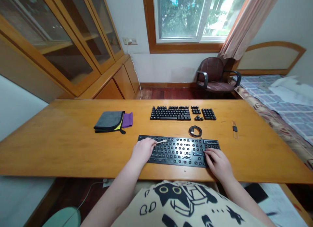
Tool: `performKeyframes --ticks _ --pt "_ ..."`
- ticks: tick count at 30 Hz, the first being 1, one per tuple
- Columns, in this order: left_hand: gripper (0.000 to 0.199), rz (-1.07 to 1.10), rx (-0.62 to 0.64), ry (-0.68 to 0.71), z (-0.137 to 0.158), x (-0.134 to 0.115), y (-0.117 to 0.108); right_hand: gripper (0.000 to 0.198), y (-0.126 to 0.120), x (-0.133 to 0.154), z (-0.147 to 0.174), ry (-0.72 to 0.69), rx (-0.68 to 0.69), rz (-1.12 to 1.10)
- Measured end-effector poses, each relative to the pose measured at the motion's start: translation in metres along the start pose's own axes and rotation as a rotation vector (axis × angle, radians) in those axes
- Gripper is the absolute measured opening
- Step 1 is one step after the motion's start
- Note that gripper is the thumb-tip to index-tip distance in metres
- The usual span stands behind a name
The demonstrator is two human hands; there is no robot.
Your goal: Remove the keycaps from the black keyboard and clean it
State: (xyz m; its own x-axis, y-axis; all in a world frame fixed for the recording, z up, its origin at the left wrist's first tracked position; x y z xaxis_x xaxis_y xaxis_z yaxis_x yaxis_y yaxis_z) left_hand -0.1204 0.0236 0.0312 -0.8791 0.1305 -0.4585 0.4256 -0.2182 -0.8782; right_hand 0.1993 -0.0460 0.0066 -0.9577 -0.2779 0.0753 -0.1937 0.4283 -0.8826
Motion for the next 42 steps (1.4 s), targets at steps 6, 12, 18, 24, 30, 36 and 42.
performKeyframes --ticks 6,12,18,24,30,36,42 --pt "0.028 -0.049 -0.102 -0.410 0.030 0.098 -0.050 0.014 0.005 -0.002 0.002 0.003 0.007 -0.005" --pt "0.033 -0.110 -0.147 -0.505 0.048 0.109 -0.079 0.016 0.004 -0.002 0.000 0.015 0.007 -0.004" --pt "0.030 0.029 -0.034 0.035 0.018 0.016 -0.025 0.016 0.002 -0.001 -0.001 0.020 0.008 0.001" --pt "0.023 0.054 0.136 0.192 -0.003 -0.019 0.012 0.016 0.003 -0.001 0.000 0.023 0.021 -0.015" --pt "0.024 -0.058 0.120 -0.022 0.003 0.036 -0.024 0.015 0.001 0.000 -0.001 0.027 0.008 -0.025" --pt "0.031 -0.220 0.049 -0.460 0.046 0.111 -0.088 0.013 0.001 0.001 -0.001 0.028 0.017 -0.019" --pt "0.030 -0.104 0.007 -0.184 0.037 0.064 -0.072 0.014 0.002 -0.001 0.000 0.033 0.017 -0.012"
Point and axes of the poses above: each hand's wrist, its own z-axis away from the middle knuckle, its own y-axis out of the palm, x = y × z, the point moved 7 cm from there along -z, towards the middle knuckle, and after that the axes turned 14 degrees about z, right-handed, at the moved point
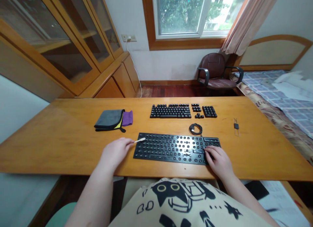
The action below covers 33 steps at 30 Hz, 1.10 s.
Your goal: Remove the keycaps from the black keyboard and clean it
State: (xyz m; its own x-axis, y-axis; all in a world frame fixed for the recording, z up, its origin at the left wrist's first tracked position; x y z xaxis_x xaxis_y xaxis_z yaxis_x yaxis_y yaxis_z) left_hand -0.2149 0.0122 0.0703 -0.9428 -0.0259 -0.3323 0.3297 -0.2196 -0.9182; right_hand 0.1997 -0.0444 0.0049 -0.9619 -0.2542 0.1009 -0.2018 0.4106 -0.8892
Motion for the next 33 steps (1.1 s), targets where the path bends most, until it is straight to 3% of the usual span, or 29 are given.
performKeyframes --ticks 5,9,13,22,28,30,33 --pt "0.028 0.065 0.068 0.293 -0.013 -0.069 0.038 0.014 0.000 0.000 0.000 -0.009 -0.006 -0.005" --pt "0.026 0.040 0.133 0.317 -0.023 -0.081 0.052 0.015 0.000 0.000 0.000 -0.005 -0.003 -0.004" --pt "0.025 0.022 0.114 0.263 -0.026 -0.062 0.049 0.016 0.000 0.000 0.001 0.000 0.003 -0.009" --pt "0.028 -0.014 0.085 0.130 -0.020 0.006 0.027 0.014 -0.005 0.002 -0.002 -0.021 -0.024 -0.003" --pt "0.028 -0.134 0.052 -0.143 -0.010 0.056 -0.007 0.016 -0.004 0.001 -0.002 -0.013 -0.017 -0.002" --pt "0.029 -0.137 -0.002 -0.172 -0.005 0.057 -0.015 0.015 -0.004 0.001 -0.002 -0.011 -0.015 -0.005" --pt "0.029 -0.031 -0.054 -0.046 0.001 0.032 -0.006 0.015 -0.003 0.000 -0.001 -0.008 -0.011 -0.007"
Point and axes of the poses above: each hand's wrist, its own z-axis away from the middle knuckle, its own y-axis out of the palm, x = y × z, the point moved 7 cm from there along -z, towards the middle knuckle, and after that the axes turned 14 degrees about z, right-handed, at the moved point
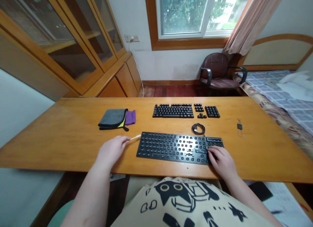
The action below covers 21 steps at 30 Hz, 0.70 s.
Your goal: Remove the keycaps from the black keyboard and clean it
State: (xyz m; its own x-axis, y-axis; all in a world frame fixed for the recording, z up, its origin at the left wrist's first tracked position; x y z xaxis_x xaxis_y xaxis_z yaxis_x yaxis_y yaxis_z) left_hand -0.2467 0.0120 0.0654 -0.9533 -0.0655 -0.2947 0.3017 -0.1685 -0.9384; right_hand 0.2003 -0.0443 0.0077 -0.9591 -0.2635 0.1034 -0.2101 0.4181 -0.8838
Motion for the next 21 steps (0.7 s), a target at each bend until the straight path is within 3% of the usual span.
performKeyframes --ticks 4,7,11,17,21 --pt "0.027 0.164 0.118 0.245 0.013 -0.055 0.043 0.017 -0.001 -0.001 0.000 0.004 0.000 0.010" --pt "0.025 0.189 0.148 0.252 0.019 -0.070 0.066 0.016 0.000 -0.001 0.001 0.002 0.000 0.015" --pt "0.023 0.180 0.110 0.062 0.019 -0.039 0.061 0.015 0.002 -0.003 0.002 -0.001 0.002 0.008" --pt "0.029 -0.014 0.060 -0.261 0.028 0.028 0.022 0.015 0.001 -0.003 0.002 -0.004 -0.001 0.014" --pt "0.033 0.097 -0.053 -0.203 0.039 0.015 0.024 0.015 -0.001 -0.002 0.001 -0.007 -0.006 0.006"
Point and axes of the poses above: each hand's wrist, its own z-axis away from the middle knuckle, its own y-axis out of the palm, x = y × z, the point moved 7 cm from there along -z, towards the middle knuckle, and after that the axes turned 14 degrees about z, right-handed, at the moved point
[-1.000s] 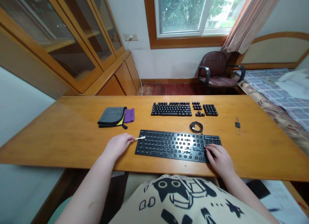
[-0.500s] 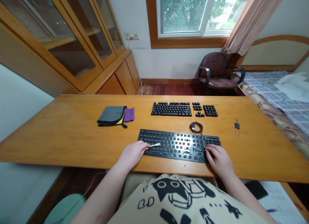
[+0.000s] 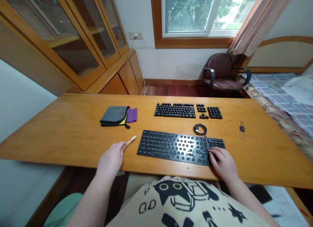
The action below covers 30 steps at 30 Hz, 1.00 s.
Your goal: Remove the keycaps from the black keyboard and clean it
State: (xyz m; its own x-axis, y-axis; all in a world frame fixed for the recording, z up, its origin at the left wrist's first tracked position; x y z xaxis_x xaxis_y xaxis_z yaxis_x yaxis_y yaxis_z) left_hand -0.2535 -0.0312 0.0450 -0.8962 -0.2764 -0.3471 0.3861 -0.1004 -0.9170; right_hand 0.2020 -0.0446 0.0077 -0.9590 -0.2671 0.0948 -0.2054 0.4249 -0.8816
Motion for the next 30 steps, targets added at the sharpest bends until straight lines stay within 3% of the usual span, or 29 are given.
performKeyframes --ticks 2,4,7,9,15,17,21,23,26,30 --pt "0.037 0.104 0.004 0.109 0.013 -0.020 0.017 0.015 0.000 0.000 0.000 0.000 -0.001 -0.001" --pt "0.045 0.176 0.106 0.218 0.030 -0.041 0.044 0.015 0.000 -0.001 0.001 0.000 -0.002 0.001" --pt "0.058 0.147 0.251 0.291 0.051 -0.061 0.077 0.014 0.001 -0.001 0.001 0.000 0.002 0.004" --pt "0.061 0.106 0.277 0.289 0.057 -0.063 0.085 0.014 0.001 -0.001 0.001 0.000 0.004 0.007" --pt "0.058 -0.035 0.097 0.048 0.042 -0.034 0.052 0.015 0.001 -0.001 0.001 -0.004 -0.006 0.001" --pt "0.058 -0.038 0.055 0.046 0.038 -0.034 0.044 0.015 0.001 -0.001 0.001 -0.003 -0.009 0.004" --pt "0.059 0.020 0.169 0.284 0.041 -0.065 0.064 0.016 0.002 -0.002 0.002 -0.003 -0.010 0.001" --pt "0.059 0.026 0.243 0.321 0.044 -0.076 0.079 0.017 0.002 -0.002 0.001 -0.005 -0.008 0.003" --pt "0.057 -0.011 0.236 0.225 0.043 -0.074 0.084 0.017 0.002 -0.001 0.001 -0.009 -0.004 0.008" --pt "0.057 -0.097 0.183 0.062 0.039 -0.054 0.060 0.016 0.002 -0.001 0.001 -0.005 -0.001 0.007"
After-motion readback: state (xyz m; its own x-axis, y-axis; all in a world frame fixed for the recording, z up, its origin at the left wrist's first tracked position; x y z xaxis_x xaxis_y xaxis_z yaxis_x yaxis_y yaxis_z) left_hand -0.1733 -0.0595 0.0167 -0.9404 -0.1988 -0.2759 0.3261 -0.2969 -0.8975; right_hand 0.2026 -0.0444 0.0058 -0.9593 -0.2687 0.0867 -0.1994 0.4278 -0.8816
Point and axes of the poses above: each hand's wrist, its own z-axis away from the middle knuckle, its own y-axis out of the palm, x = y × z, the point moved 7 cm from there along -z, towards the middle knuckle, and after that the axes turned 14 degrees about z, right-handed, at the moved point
